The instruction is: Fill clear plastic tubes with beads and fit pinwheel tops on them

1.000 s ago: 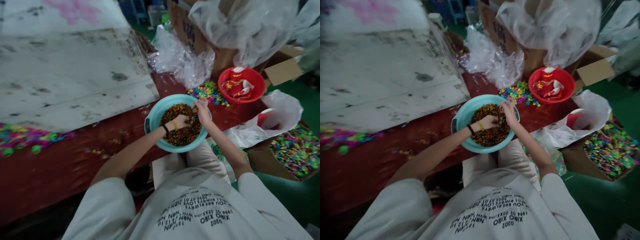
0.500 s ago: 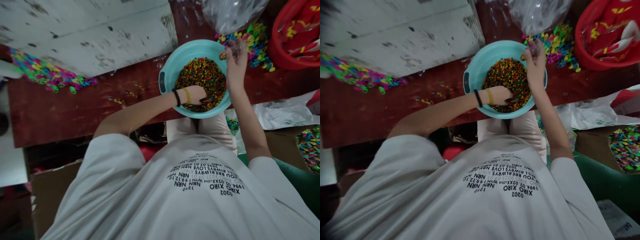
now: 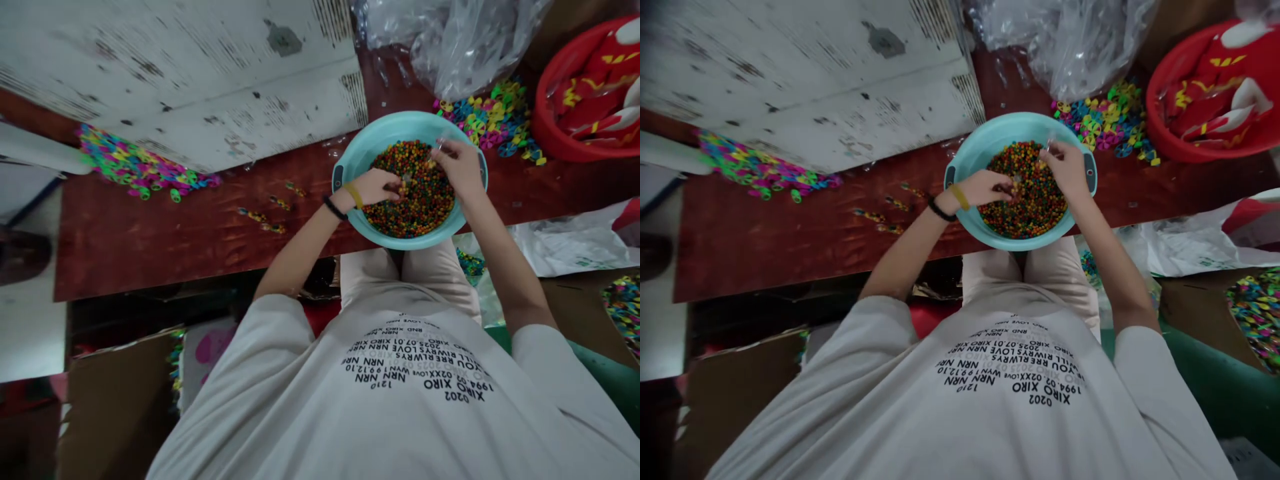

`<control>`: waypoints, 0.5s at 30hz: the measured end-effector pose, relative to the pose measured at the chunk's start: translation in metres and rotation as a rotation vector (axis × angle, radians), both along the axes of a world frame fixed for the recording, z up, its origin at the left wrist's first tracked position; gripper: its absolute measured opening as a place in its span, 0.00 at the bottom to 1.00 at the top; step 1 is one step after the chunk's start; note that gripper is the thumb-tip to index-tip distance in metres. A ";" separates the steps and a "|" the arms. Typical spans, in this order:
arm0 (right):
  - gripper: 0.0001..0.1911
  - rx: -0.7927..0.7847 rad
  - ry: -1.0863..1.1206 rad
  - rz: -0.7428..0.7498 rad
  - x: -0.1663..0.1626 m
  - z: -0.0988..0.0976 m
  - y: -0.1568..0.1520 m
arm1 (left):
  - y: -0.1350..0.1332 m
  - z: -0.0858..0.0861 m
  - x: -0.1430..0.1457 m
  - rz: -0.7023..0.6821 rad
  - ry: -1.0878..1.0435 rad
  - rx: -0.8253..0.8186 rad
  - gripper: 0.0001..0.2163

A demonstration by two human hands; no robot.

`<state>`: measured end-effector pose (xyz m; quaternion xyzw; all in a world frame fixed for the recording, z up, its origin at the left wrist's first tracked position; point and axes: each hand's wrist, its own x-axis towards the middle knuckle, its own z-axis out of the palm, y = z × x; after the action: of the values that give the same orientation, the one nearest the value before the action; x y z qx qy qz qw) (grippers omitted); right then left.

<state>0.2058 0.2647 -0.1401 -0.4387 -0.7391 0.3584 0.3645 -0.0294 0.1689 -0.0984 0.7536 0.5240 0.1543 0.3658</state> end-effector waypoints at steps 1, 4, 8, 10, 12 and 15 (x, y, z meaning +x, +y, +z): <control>0.30 -0.010 -0.038 0.020 -0.003 0.000 0.001 | -0.006 0.003 -0.005 -0.008 -0.004 -0.015 0.08; 0.24 0.008 -0.178 0.098 -0.011 0.010 0.007 | -0.022 0.004 -0.014 0.038 -0.109 -0.022 0.14; 0.16 0.237 -0.557 0.206 -0.019 0.044 0.013 | -0.031 -0.002 -0.018 0.046 -0.288 -0.027 0.28; 0.16 0.401 -0.814 0.288 -0.021 0.060 0.010 | -0.032 -0.004 -0.019 0.040 -0.343 -0.002 0.32; 0.18 0.500 -1.063 0.457 -0.023 0.071 0.002 | -0.031 -0.005 -0.020 0.074 -0.369 0.054 0.34; 0.19 0.474 -1.291 0.746 -0.026 0.071 -0.018 | -0.029 -0.011 -0.023 0.175 -0.418 0.142 0.34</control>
<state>0.1803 0.2463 -0.0696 -0.1933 -0.9602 -0.0362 -0.1983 -0.0523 0.1401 -0.1096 0.6808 0.4880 0.3747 0.3974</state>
